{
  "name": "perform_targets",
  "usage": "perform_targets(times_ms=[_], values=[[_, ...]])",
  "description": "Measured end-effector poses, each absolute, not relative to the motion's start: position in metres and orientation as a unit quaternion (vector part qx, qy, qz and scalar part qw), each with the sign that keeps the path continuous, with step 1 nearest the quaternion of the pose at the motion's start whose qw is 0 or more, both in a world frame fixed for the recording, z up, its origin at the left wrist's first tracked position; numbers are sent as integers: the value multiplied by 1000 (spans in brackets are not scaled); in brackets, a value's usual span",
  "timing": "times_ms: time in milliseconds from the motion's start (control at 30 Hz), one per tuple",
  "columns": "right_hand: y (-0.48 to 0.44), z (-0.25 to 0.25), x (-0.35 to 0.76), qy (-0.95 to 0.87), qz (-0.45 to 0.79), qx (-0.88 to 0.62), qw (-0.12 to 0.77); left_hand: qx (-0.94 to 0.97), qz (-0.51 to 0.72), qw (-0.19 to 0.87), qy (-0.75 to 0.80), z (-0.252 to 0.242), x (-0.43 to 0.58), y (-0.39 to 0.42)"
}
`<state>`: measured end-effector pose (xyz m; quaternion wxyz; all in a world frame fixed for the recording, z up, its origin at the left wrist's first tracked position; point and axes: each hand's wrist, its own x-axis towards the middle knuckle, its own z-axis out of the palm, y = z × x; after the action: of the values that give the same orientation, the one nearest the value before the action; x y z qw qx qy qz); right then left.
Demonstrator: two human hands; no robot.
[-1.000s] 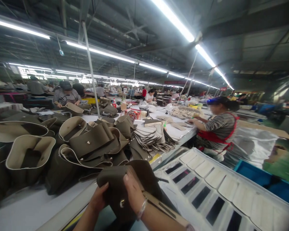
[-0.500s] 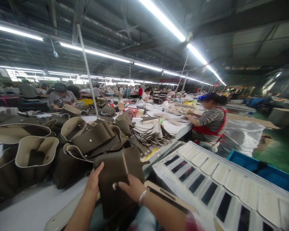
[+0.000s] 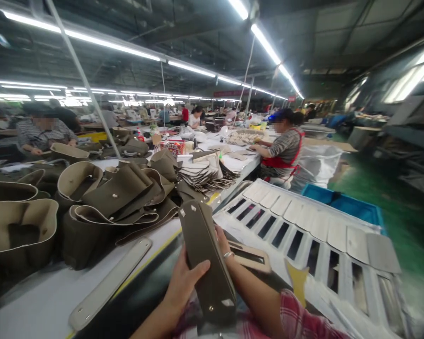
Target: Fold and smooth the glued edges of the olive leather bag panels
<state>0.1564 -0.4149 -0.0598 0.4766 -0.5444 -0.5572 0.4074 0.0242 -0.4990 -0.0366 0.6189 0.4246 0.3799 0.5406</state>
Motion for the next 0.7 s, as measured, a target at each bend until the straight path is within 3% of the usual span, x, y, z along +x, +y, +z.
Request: perform_targets(times_ms=[200, 333, 433, 700], values=[[-460, -60, 190, -642, 205, -611, 417, 400, 527, 630, 407, -54, 39, -526], [-487, -60, 204, -556, 388, -538, 501, 435, 517, 602, 426, -78, 53, -528], [-501, -59, 206, -514, 525, -453, 505, 459, 505, 588, 435, -91, 64, -528], [-504, -59, 210, -499, 535, -468, 496, 468, 504, 591, 422, -88, 72, -531]])
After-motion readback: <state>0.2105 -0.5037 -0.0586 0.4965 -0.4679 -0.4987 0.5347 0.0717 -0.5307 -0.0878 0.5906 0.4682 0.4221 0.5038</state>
